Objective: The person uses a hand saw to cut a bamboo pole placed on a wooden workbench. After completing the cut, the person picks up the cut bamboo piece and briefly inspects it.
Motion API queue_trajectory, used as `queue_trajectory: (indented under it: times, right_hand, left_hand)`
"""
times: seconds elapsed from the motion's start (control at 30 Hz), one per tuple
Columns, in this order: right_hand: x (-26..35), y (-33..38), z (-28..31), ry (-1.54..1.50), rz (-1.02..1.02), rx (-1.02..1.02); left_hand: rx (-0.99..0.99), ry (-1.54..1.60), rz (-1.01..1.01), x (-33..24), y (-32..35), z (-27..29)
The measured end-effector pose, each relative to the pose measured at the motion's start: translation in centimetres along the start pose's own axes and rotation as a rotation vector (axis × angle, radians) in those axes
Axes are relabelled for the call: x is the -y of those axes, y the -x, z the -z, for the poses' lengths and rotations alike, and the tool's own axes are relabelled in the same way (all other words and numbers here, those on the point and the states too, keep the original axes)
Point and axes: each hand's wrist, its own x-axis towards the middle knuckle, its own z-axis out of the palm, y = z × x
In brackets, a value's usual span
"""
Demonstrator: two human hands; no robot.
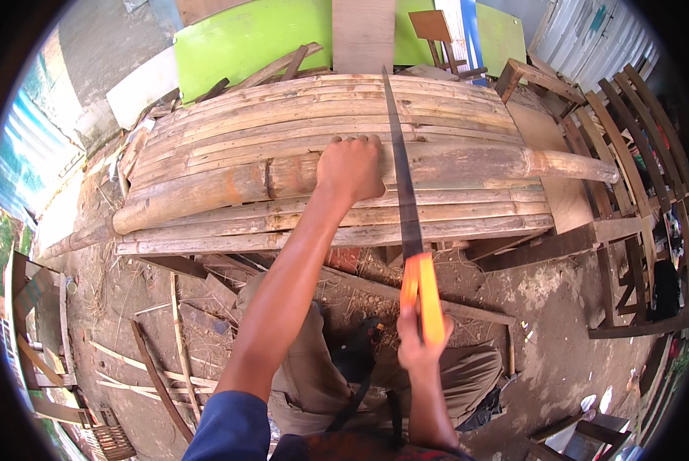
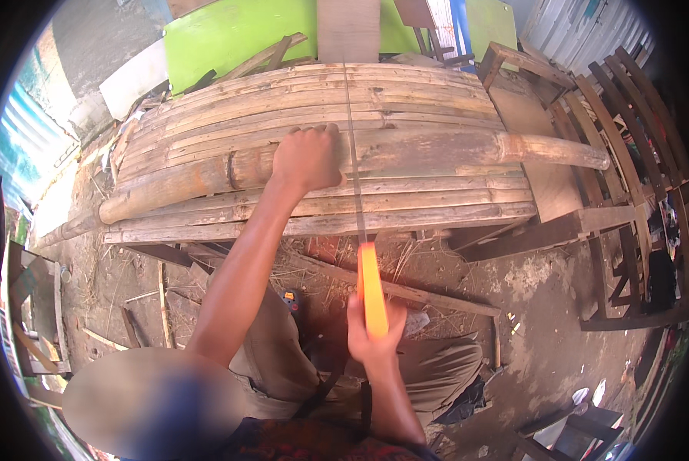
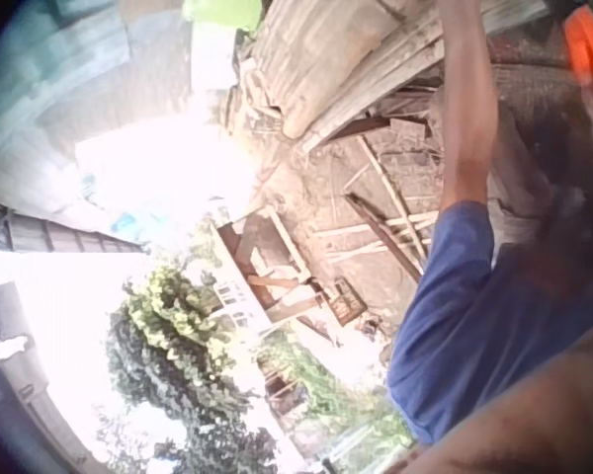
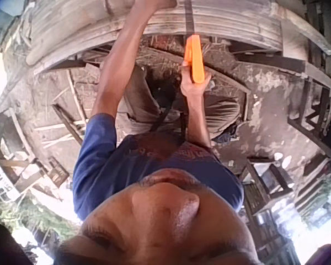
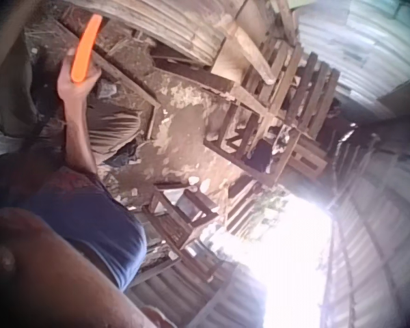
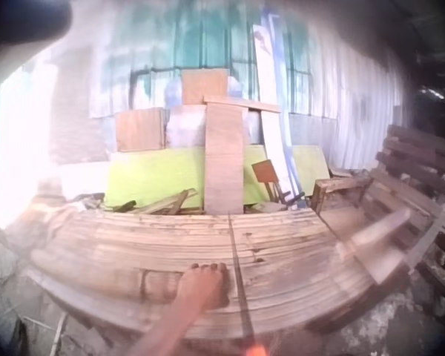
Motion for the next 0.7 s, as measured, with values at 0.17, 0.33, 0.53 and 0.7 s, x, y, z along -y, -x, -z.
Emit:
queue_trajectory:
  times: [0.17, 0.33, 0.53, 0.7]
  right_hand:
    - [0.6, -9.1, -3.0, -0.198, -0.150, -0.067]
    - [-1.6, 5.0, 2.4, 0.124, 0.040, 0.034]
    - [1.3, -7.9, -2.9, -0.079, -0.156, -0.180]
    - [1.5, -1.7, -1.8, -0.079, -0.116, -0.047]
  left_hand:
    - [0.163, 0.044, 0.022, -0.4, -1.0, 1.8]
    - [0.055, -0.010, 0.013, 0.0, 0.7, 1.0]
    - [-0.166, -0.064, -0.051, -0.8, -0.1, -1.1]
    - [-0.030, -0.020, -0.026, 0.4, 0.4, -0.4]
